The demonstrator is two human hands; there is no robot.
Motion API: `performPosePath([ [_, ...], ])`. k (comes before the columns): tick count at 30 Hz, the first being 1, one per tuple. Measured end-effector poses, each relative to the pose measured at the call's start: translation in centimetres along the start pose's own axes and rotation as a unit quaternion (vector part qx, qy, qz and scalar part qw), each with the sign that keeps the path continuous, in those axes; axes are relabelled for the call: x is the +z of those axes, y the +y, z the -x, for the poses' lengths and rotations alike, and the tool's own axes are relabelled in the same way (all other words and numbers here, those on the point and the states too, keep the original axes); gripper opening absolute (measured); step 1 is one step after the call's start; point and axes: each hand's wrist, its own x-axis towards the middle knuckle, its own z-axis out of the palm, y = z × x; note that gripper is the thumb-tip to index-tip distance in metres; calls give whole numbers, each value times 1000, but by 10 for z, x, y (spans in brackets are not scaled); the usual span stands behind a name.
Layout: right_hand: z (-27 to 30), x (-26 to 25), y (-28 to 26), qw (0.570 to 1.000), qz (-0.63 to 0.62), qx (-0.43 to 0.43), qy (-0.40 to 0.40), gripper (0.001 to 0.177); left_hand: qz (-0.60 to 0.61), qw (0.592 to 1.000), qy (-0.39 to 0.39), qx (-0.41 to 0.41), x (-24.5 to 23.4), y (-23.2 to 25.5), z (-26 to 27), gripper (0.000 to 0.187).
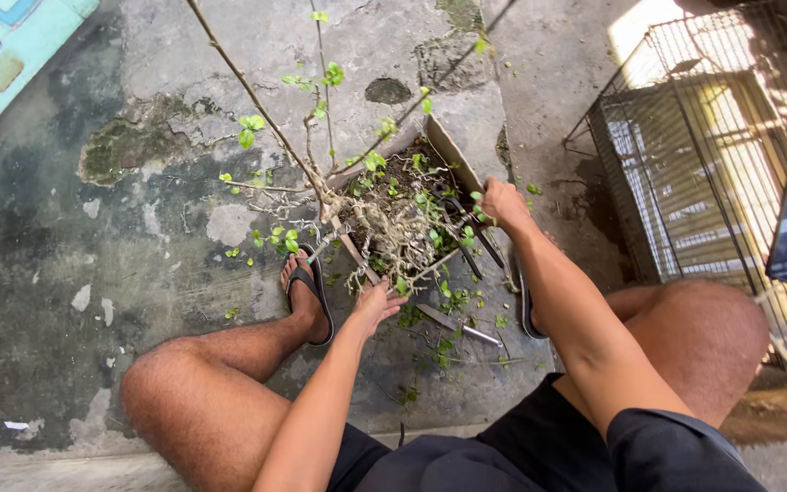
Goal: The person prunes a bonsai plant using small shears, then uses wire to wrap around and shape the branches.
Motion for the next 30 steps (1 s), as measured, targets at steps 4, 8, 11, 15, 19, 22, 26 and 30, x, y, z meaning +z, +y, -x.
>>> performPosePath([
  [4,-11,9,-4,998,32,-56,17,36,3,1000,21,8,-4,-15,-15,48],
  [8,-8,4,-22,998,59,-17,17,31,-4,994,60,95,-2,-31,-28,32],
  [11,-1,-1,-24,1000,23,-14,12,29,-9,989,75,129,-4,-42,-32,27],
  [15,3,1,-21,997,32,-36,64,26,11,979,95,178,-4,-47,-36,21],
  [19,10,10,-21,999,-10,11,35,30,119,966,141,182,-9,-44,-38,16],
  [22,23,28,-18,998,-9,35,48,33,125,948,197,214,-27,-30,-35,23],
  [26,47,65,-21,983,-50,66,167,31,236,933,156,224,-46,19,-30,19],
  [30,73,63,-39,987,-35,41,150,34,380,869,49,311,-62,44,-11,41],
])
